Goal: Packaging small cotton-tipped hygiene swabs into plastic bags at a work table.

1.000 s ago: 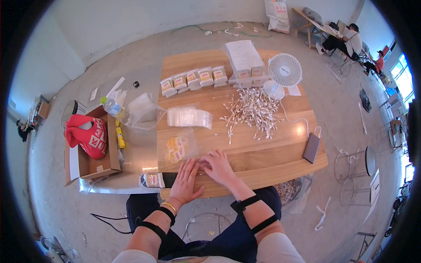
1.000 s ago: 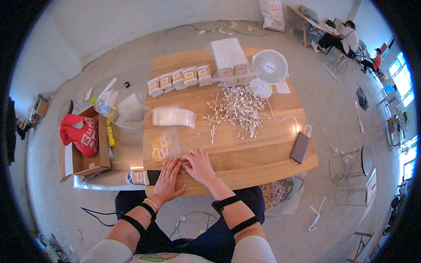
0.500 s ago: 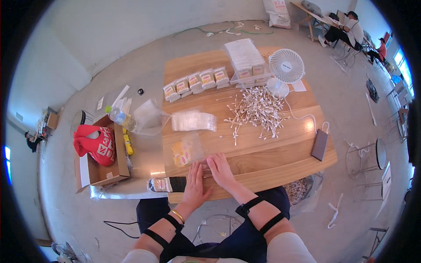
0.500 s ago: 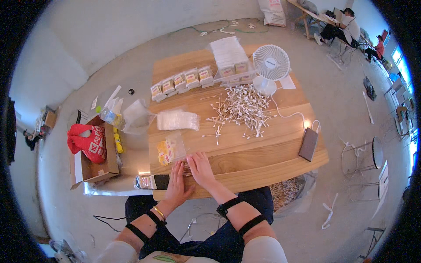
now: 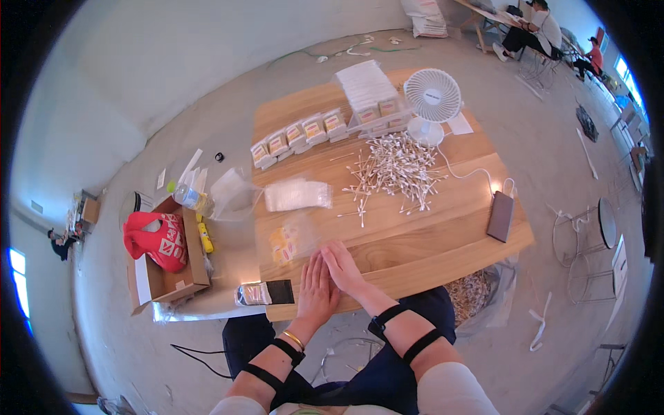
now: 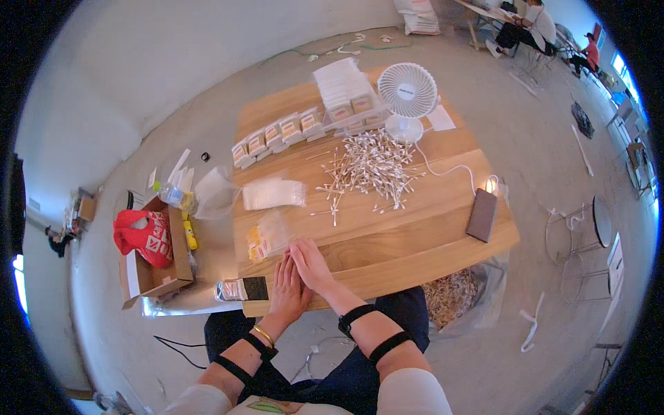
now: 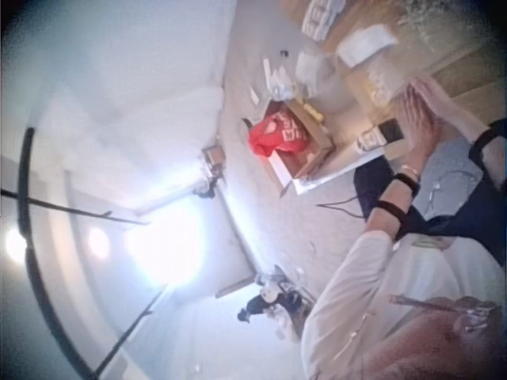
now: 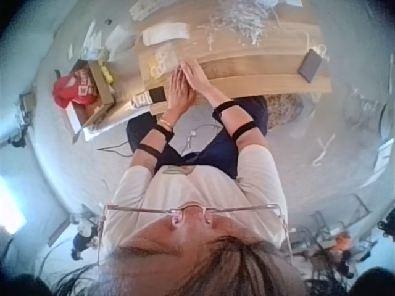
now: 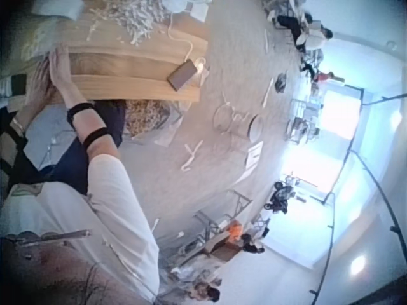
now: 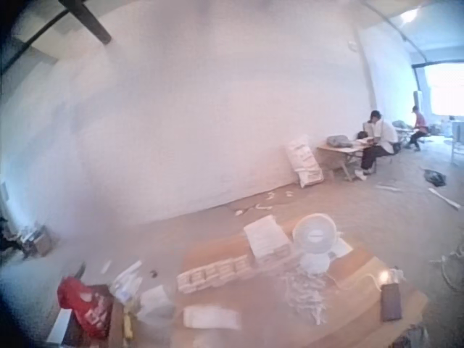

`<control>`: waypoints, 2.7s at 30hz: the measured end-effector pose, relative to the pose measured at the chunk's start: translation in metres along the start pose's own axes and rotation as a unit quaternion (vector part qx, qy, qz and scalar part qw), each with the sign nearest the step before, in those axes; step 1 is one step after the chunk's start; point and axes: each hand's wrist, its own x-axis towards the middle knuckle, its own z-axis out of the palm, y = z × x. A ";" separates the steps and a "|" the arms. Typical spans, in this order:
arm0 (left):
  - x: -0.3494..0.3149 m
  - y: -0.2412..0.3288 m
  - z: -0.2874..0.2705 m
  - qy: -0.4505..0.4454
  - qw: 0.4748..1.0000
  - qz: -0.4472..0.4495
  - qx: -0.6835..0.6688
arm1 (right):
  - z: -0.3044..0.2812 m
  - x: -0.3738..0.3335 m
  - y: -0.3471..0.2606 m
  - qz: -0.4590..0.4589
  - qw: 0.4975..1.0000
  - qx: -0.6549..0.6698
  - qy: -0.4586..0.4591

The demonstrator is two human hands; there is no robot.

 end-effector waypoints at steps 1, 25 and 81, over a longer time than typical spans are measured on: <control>-0.003 0.000 0.001 -0.001 1.000 -0.019 0.001 | 0.000 0.001 -0.002 0.015 0.999 0.038 0.000; 0.009 0.015 -0.002 -0.049 0.988 -0.064 0.129 | -0.042 0.010 0.016 0.081 0.986 0.104 0.099; -0.014 0.004 -0.024 -0.038 0.998 -0.040 0.036 | -0.065 -0.001 -0.023 0.052 0.996 -0.003 0.076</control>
